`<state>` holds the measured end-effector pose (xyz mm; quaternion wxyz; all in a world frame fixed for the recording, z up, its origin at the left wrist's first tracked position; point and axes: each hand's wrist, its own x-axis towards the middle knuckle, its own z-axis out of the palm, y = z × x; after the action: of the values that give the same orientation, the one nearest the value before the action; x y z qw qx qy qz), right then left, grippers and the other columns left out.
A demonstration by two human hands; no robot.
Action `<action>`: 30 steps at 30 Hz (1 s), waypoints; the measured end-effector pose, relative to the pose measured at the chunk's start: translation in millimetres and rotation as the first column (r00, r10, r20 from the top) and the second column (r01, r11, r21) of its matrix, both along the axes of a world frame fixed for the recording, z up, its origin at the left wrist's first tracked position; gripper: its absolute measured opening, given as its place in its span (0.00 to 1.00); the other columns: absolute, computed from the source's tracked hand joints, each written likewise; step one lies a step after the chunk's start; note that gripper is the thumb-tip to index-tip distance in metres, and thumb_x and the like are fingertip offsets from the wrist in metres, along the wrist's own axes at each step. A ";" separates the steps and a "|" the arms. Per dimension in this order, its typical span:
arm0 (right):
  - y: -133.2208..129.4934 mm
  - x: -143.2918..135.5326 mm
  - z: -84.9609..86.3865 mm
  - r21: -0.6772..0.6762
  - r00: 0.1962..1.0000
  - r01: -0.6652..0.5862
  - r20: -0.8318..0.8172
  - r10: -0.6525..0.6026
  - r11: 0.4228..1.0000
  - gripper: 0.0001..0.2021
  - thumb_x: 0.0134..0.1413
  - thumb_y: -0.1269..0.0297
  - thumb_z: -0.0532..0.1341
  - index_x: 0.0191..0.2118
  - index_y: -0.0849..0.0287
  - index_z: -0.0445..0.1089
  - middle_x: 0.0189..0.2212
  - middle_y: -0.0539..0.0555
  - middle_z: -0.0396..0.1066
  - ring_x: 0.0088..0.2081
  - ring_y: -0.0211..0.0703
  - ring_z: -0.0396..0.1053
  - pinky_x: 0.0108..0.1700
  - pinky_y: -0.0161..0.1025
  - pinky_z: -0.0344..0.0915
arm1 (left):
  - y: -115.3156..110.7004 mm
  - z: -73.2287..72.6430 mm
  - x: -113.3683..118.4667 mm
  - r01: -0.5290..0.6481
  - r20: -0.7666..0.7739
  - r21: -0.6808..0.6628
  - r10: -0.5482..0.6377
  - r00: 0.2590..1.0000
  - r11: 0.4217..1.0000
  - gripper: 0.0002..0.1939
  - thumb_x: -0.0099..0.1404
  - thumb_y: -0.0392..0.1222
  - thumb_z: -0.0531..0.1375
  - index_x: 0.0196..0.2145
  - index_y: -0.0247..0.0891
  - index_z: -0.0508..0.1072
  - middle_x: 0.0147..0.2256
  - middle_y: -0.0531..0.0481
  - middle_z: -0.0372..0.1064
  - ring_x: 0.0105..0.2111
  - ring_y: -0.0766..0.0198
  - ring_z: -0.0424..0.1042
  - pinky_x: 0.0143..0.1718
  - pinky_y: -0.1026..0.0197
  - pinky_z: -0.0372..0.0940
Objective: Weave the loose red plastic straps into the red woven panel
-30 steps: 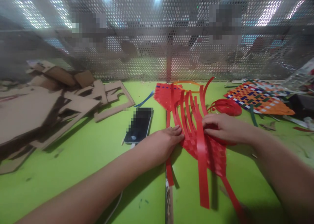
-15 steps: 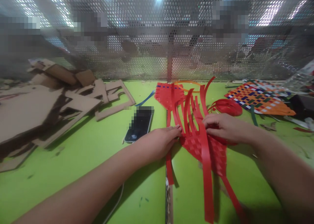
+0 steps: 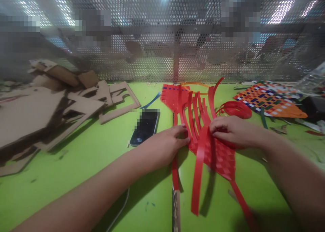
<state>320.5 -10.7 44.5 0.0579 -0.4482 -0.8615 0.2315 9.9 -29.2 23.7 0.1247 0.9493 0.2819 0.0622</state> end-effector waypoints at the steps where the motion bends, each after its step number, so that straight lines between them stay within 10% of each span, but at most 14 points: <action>1: -0.3 0.1 0.3 0.002 1.000 -0.011 0.004 0.011 1.000 0.10 0.64 0.62 0.59 0.39 0.53 0.79 0.41 0.55 0.81 0.42 0.52 0.76 0.46 0.46 0.69 | -1.8 2.5 -0.3 -0.004 -0.002 0.017 0.004 1.000 1.000 0.20 0.76 0.29 0.55 0.59 0.39 0.79 0.68 0.38 0.67 0.66 0.50 0.70 0.66 0.51 0.68; 10: -2.8 -0.3 4.4 0.005 1.000 -0.010 0.026 0.010 1.000 0.13 0.66 0.58 0.59 0.43 0.53 0.81 0.44 0.57 0.82 0.44 0.55 0.77 0.47 0.49 0.69 | -6.7 1.3 13.0 -0.018 0.022 0.134 0.015 1.000 0.991 0.13 0.80 0.37 0.58 0.46 0.35 0.84 0.41 0.43 0.73 0.42 0.54 0.71 0.47 0.53 0.69; 30: -5.1 -10.4 10.1 -0.128 0.995 0.098 0.021 -0.096 0.987 0.07 0.60 0.60 0.61 0.34 0.53 0.76 0.36 0.53 0.79 0.39 0.51 0.75 0.42 0.42 0.66 | -8.4 -3.6 15.2 -0.101 0.170 0.045 0.091 0.981 0.994 0.13 0.78 0.43 0.61 0.48 0.35 0.85 0.42 0.41 0.75 0.44 0.52 0.72 0.49 0.50 0.71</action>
<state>310.1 -15.8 54.6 0.0338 -0.4941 -0.8223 0.2803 25.0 -37.5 20.2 0.1192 0.9290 0.3141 0.1555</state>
